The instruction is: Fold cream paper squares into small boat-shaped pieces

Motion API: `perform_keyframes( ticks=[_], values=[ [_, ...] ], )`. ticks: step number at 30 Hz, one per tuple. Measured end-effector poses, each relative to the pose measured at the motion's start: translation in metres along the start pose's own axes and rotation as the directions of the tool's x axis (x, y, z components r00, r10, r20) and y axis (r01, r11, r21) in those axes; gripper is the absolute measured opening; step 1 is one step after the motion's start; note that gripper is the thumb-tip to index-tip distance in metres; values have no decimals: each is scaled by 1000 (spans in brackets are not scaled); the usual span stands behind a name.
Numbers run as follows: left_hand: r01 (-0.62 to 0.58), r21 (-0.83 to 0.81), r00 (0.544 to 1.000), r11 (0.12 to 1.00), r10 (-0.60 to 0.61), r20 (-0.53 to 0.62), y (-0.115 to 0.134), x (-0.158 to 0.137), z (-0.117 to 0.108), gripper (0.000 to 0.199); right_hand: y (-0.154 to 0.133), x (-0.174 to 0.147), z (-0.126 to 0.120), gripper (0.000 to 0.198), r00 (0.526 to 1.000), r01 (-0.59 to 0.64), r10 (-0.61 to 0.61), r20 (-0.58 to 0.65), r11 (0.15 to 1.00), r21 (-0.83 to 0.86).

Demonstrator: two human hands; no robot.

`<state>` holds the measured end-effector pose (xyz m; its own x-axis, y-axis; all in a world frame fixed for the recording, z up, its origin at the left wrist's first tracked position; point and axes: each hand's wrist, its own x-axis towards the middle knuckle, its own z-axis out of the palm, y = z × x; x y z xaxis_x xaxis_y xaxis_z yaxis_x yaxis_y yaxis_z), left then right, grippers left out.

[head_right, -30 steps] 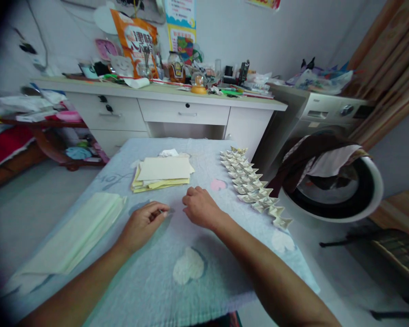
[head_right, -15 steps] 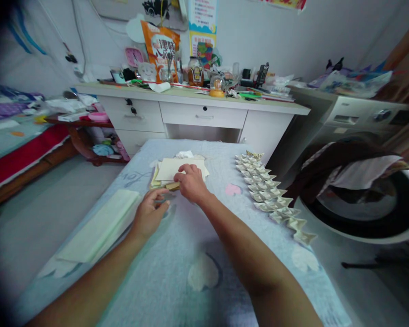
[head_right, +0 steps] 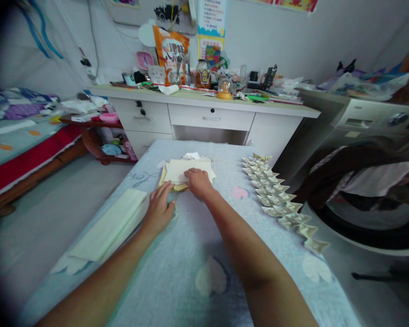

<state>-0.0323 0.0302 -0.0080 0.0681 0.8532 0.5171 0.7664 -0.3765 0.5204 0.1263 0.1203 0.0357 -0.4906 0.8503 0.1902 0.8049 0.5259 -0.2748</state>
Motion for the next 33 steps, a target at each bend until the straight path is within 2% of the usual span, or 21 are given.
perform_keyframes(
  ticks=[5,12,17,21,24,29,33],
  values=[
    [-54,142,997,988,45,65,-5,-3,7,50,9,4,0,31,1000,28,-28,-8,999,35],
    [-36,176,996,984,21,87,-4,-4,6,50,17,11,0,12,997,-21,24,-68,999,41],
    [-34,162,996,986,20,87,-3,-4,5,50,9,5,4,14,990,-38,42,-134,999,37],
    [-24,138,997,990,13,82,-3,-3,5,48,-6,-5,11,16,973,60,-50,-226,997,42],
    [5,108,998,994,-12,60,-1,-3,3,44,-17,-9,15,16,970,115,-106,-217,993,30],
    [96,-6,995,995,-96,0,-1,-3,0,33,-25,-8,18,22,977,96,-100,-189,995,-33],
    [117,-135,993,984,-117,13,-2,-2,2,35,-27,-8,19,19,973,113,-130,-193,989,-96]
  ],
)
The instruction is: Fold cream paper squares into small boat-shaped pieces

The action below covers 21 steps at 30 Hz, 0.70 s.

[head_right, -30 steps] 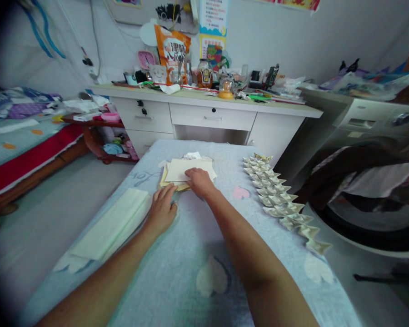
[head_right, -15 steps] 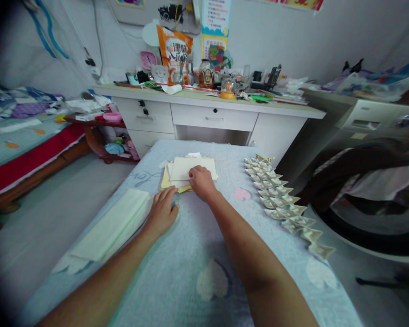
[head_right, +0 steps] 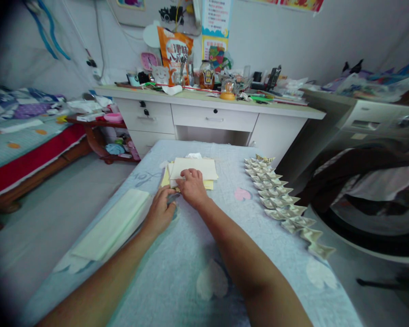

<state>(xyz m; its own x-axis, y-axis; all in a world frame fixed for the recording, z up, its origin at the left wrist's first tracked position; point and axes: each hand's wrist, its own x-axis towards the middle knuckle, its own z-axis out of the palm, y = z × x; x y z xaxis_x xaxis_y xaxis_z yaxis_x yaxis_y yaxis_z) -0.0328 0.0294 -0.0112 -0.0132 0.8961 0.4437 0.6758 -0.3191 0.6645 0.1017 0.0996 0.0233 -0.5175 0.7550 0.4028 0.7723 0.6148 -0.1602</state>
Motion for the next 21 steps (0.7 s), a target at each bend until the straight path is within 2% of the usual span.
perform_keyframes(
  ticks=[4,9,16,21],
  values=[
    [17,-83,1000,996,-17,5,-2,0,2,37,-3,0,1,20,1000,29,-29,10,999,-44],
    [34,-85,999,996,-32,26,0,0,2,36,-4,1,1,21,1000,18,-17,17,999,-43],
    [24,-67,999,997,-21,49,3,0,0,33,-5,-1,-1,19,1000,-12,11,15,997,81],
    [23,-51,998,998,-20,57,5,0,-2,32,-5,0,-7,22,995,-91,95,-5,971,222]
  ],
)
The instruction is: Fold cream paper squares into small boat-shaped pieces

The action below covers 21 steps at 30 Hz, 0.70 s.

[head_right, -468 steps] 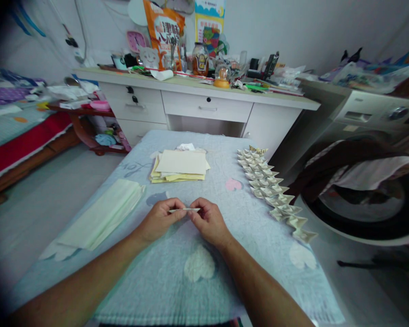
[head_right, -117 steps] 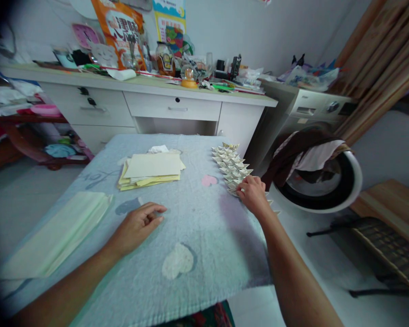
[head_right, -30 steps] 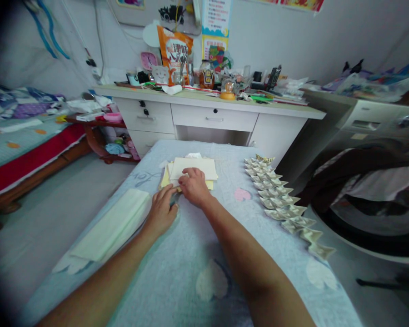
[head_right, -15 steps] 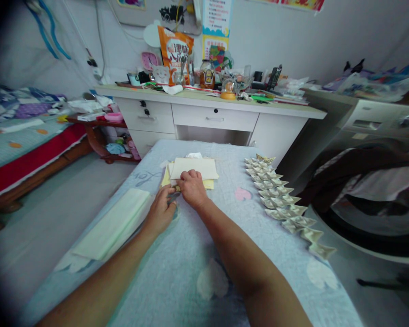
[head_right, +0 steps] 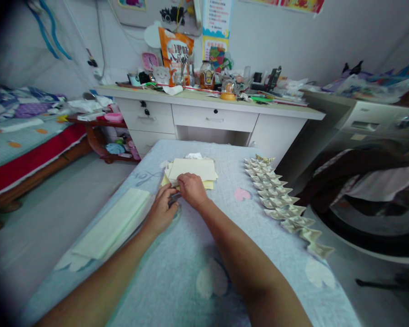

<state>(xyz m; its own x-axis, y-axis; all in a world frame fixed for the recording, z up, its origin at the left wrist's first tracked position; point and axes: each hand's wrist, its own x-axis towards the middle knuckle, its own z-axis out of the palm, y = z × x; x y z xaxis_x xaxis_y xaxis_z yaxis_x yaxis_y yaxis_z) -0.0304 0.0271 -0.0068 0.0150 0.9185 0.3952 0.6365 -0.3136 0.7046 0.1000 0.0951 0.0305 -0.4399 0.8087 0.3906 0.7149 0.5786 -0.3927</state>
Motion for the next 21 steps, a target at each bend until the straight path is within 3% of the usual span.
perform_keyframes(
  ticks=[7,11,15,19,21],
  values=[
    [3,-25,1000,1000,-4,-27,2,0,1,39,-14,-6,-20,18,993,-11,52,-103,931,366],
    [15,-49,1000,999,-15,-5,-1,-1,2,42,-21,-14,-38,18,985,22,89,-147,783,622],
    [-1,-76,1000,997,0,-18,-3,-1,3,45,-22,-35,-68,15,989,22,101,-108,621,784],
    [-15,-107,986,994,-3,-164,2,-4,1,66,-14,-72,-100,19,998,-29,59,-14,665,746],
    [-73,-93,977,993,53,-206,9,-8,-2,79,-9,-92,-110,18,998,-60,45,41,708,703]
  ],
)
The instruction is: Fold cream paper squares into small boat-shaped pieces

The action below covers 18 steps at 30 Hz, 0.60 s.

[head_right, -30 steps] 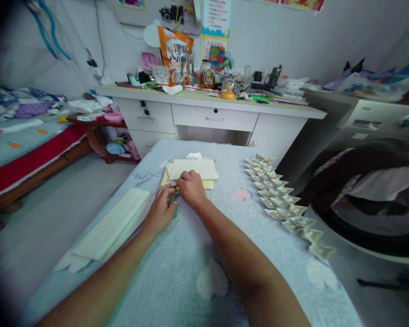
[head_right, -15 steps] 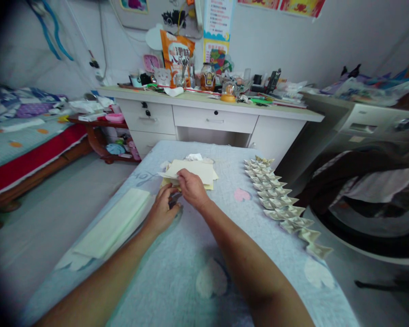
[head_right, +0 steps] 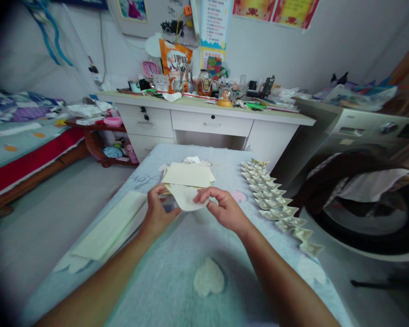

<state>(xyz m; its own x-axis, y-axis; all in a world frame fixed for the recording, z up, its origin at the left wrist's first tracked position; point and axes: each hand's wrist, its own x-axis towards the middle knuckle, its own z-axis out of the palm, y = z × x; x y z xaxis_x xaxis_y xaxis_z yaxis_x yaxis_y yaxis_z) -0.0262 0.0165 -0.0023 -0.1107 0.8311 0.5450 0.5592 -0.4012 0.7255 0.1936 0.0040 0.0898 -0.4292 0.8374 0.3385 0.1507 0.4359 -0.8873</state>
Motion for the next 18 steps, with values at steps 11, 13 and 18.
perform_keyframes(
  ticks=[11,13,18],
  values=[
    [-312,-92,817,946,316,481,27,-16,-4,25,12,-69,-22,34,989,-66,106,106,944,-324],
    [-305,-114,799,946,319,509,26,-17,-2,25,18,-71,-20,47,985,-35,112,129,871,-490],
    [-297,-124,751,947,312,582,27,-17,-4,24,40,-73,-11,63,968,-13,179,177,740,-673]
  ],
)
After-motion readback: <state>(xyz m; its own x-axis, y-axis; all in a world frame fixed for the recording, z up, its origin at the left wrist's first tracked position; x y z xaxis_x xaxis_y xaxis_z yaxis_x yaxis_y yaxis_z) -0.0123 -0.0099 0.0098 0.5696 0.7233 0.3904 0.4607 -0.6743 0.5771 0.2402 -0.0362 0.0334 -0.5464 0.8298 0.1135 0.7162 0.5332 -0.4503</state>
